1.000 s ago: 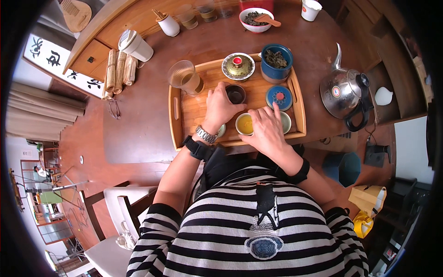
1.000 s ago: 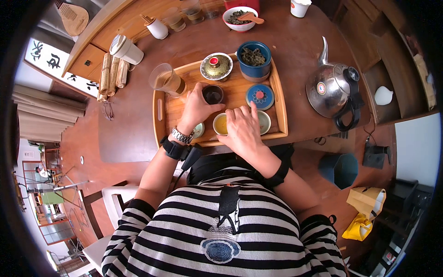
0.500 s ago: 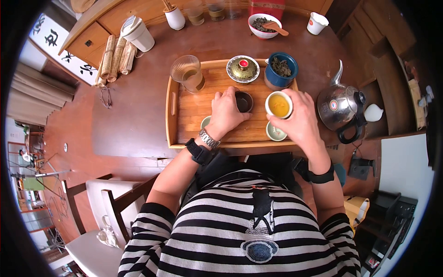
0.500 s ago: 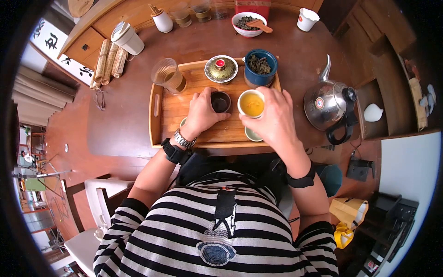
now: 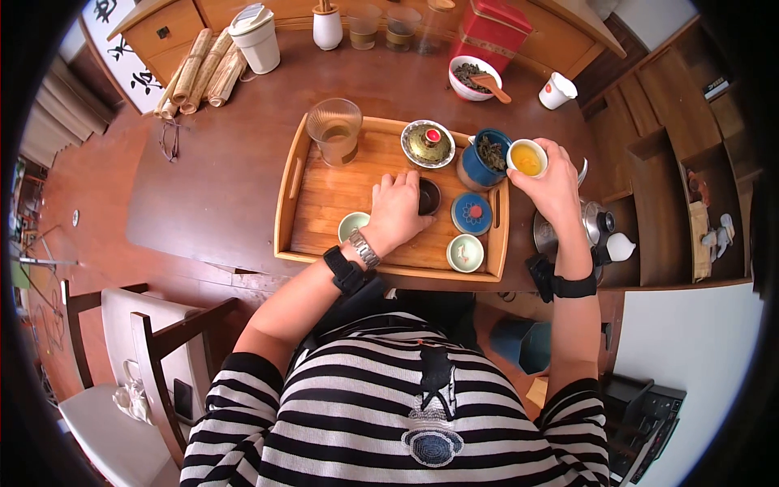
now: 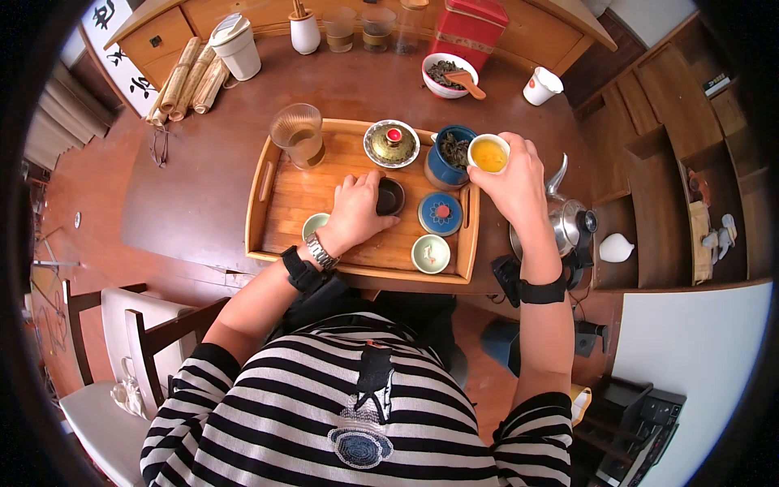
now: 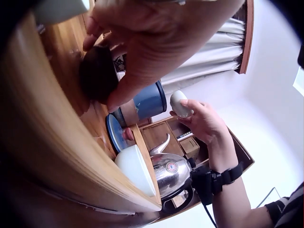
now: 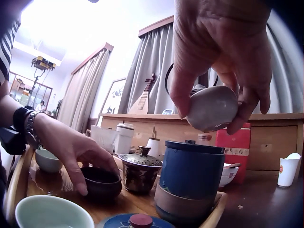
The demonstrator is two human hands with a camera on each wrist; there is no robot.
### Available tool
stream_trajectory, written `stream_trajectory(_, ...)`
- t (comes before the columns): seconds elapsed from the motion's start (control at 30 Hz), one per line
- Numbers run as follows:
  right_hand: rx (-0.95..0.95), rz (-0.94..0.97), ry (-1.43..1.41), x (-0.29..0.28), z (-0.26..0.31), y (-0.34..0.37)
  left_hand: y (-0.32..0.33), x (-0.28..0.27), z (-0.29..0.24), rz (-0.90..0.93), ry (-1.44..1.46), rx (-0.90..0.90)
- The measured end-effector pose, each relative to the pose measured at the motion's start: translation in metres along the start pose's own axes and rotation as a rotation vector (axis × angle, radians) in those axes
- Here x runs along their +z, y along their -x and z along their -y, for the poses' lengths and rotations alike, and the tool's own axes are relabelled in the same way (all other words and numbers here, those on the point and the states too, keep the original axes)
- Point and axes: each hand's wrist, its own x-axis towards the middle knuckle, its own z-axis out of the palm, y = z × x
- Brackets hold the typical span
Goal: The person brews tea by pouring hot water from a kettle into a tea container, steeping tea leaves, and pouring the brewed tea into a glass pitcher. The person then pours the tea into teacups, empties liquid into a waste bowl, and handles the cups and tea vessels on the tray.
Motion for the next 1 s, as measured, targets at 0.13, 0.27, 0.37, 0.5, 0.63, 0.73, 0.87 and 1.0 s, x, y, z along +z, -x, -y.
stream_trajectory(0.13,-0.024,0.041,0.064,0.001,-0.003,-0.012,0.008,-0.007,-0.003,-0.052,-0.036,0.0)
stream_trajectory(0.27,-0.064,0.094,0.227,0.003,0.003,-0.023,0.017,-0.015,0.006,-0.137,-0.021,-0.003)
stream_trajectory(0.37,-0.191,0.092,0.393,0.009,0.006,-0.026,0.026,-0.022,0.015,-0.212,-0.013,-0.027)
stream_trajectory(0.5,-0.426,0.044,0.585,0.018,0.016,-0.027,0.037,-0.022,0.034,-0.324,-0.001,-0.072)
stream_trajectory(0.63,-0.587,0.017,0.722,0.024,0.022,-0.027,0.048,-0.019,0.048,-0.397,0.011,-0.059)
stream_trajectory(0.73,-0.582,0.05,0.747,0.027,0.02,-0.028,0.054,-0.017,0.052,-0.434,0.013,-0.053)
stream_trajectory(0.87,-0.56,0.036,0.734,0.021,0.015,-0.027,0.056,-0.019,0.05,-0.479,-0.021,-0.021)
stream_trajectory(1.0,-0.404,-0.051,0.405,0.011,0.016,-0.019,0.057,-0.02,0.05,-0.5,-0.012,-0.015)
